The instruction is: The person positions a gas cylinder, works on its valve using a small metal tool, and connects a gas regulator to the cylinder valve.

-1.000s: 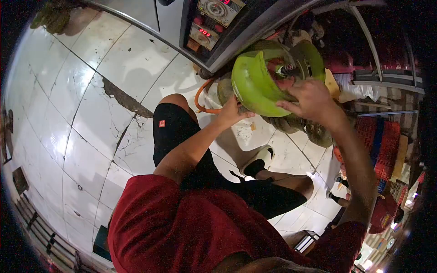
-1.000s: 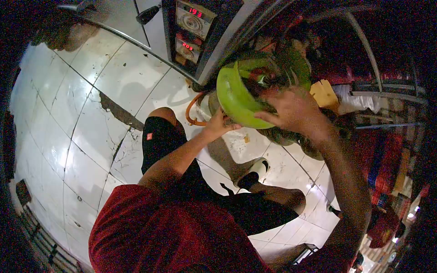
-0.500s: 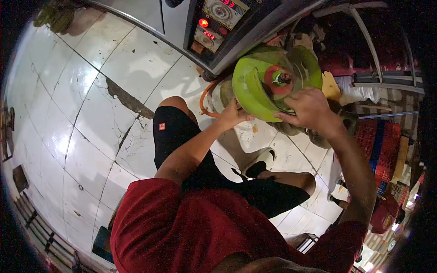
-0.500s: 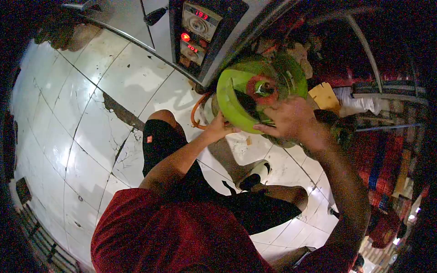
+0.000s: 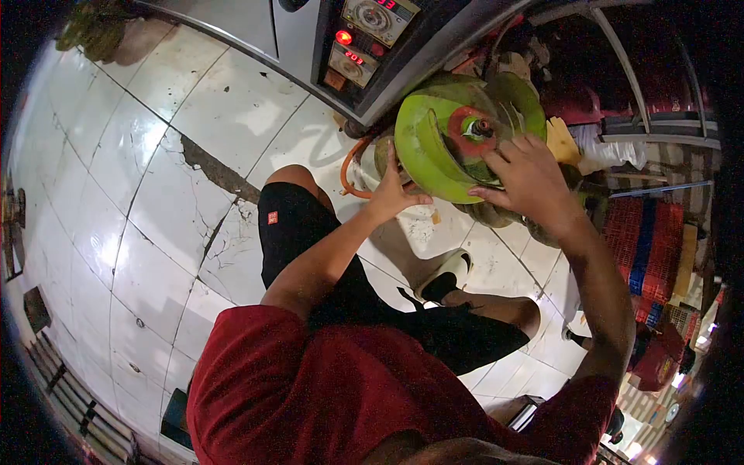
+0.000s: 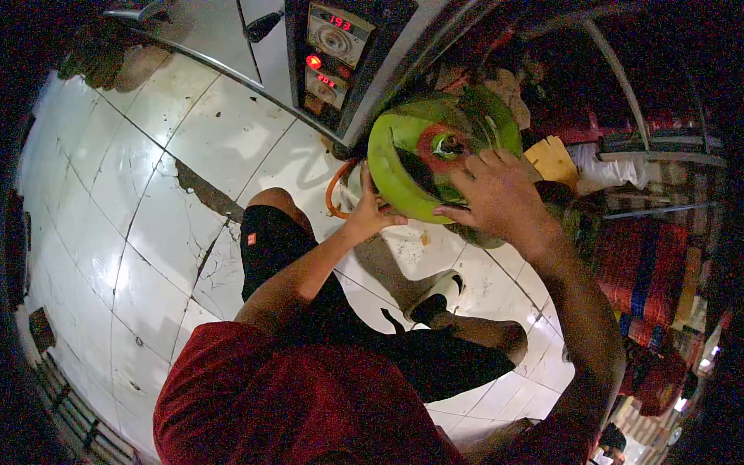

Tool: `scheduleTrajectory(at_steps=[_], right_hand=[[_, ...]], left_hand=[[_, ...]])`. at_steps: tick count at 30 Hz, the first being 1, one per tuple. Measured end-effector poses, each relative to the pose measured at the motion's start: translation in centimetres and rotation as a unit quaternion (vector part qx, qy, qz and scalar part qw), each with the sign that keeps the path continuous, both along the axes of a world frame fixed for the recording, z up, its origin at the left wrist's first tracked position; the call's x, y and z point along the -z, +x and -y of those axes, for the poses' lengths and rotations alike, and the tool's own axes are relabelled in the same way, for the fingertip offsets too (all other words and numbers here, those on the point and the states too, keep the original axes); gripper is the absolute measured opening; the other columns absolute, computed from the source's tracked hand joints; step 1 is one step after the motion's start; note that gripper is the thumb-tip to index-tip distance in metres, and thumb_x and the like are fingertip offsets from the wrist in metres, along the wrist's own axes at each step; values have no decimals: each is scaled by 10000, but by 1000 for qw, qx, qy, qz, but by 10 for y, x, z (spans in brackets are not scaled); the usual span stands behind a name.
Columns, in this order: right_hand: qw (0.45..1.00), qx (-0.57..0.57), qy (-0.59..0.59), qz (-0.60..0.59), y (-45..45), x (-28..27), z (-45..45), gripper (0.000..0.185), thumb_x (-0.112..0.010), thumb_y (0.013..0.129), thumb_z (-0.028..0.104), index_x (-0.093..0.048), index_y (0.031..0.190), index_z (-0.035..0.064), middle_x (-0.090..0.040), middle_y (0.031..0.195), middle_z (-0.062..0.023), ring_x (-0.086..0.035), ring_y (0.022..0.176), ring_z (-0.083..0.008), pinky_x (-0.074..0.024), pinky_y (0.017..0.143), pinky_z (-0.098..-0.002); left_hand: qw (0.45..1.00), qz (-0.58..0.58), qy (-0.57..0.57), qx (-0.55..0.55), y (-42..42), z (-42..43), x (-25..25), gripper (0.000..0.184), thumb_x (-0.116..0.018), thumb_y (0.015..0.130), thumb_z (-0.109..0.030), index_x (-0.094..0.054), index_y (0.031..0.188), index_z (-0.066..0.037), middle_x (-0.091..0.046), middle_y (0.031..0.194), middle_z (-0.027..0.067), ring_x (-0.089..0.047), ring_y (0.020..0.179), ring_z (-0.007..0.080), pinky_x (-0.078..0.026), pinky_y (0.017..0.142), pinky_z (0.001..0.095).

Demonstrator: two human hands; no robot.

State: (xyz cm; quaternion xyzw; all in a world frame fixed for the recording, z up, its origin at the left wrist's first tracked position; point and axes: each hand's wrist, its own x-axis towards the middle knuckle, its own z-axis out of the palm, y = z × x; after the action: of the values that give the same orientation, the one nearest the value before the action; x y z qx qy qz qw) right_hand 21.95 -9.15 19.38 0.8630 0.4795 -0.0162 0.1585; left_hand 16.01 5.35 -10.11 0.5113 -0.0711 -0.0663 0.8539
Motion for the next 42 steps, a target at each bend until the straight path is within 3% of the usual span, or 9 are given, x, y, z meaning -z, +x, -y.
scheduleTrajectory(at_steps=[4,11,14,19,22,30,34,38,42], right_hand=[[994,99,-31,-40,-10,0,2,491,-673,837,509,-650,1031,59,-608,936,-112,-570,939,-287,-422,853,-411],[996,82,30,-2,-1,0,8,509,-685,833,501,-657,1087,61,-616,951,-118,-558,954,-279,-394,914,-407],[994,104,40,12,1,3,4,526,-684,836,505,-661,1109,56,-632,955,-125,-571,949,-286,-402,914,-412],[971,234,45,-23,5,4,-11,569,-649,862,538,-673,1115,29,-679,949,-164,-629,918,-345,-459,842,-445],[952,300,58,-40,20,4,-19,587,-617,884,555,-676,1109,16,-694,943,-187,-648,905,-379,-481,807,-464],[928,354,78,-88,43,10,-31,596,-534,927,570,-674,1128,27,-695,951,-229,-660,919,-412,-510,822,-500],[929,344,50,-123,28,7,-49,599,-554,925,560,-645,1189,30,-688,972,-228,-643,954,-415,-490,845,-476],[931,343,48,-113,24,9,-48,628,-554,925,560,-601,1256,29,-673,1013,-251,-633,988,-426,-487,865,-480],[932,334,61,-124,24,8,-41,658,-558,921,562,-567,1294,20,-657,1035,-275,-626,1005,-437,-484,876,-485]], left_hand=[[999,-27,-30,22,2,-8,-15,1449,-914,675,-260,264,1508,-124,-129,1597,165,-301,1432,300,-412,1108,476],[1000,-5,26,-6,14,-4,6,1412,-904,688,-315,209,1531,-105,-162,1594,176,-321,1423,310,-447,1076,450],[967,118,211,-75,27,-8,15,1385,-873,711,-414,191,1538,-94,-208,1582,185,-363,1400,325,-433,1078,441],[992,11,124,5,36,-24,-6,1335,-826,733,-520,121,1553,-59,-271,1561,202,-410,1371,319,-395,1099,433],[996,-77,-40,34,38,-31,-24,1184,-758,798,-553,-16,1572,-50,-317,1542,207,-439,1348,306,-367,1112,430],[986,-99,131,-19,56,-29,-11,924,-608,906,-591,-230,1550,-47,-416,1485,197,-449,1339,300,-404,1071,416],[986,-164,14,-7,42,-31,-22,908,-592,919,-588,-243,1541,-26,-436,1475,195,-439,1351,290,-404,1067,396],[981,-158,108,-7,45,-31,-14,891,-577,931,-579,-234,1544,-31,-402,1505,185,-433,1359,280,-404,1072,389],[987,-146,71,-2,48,-27,-6,783,-543,953,-580,-314,1534,-107,-478,1438,149,-493,1294,250,-406,1054,398]])
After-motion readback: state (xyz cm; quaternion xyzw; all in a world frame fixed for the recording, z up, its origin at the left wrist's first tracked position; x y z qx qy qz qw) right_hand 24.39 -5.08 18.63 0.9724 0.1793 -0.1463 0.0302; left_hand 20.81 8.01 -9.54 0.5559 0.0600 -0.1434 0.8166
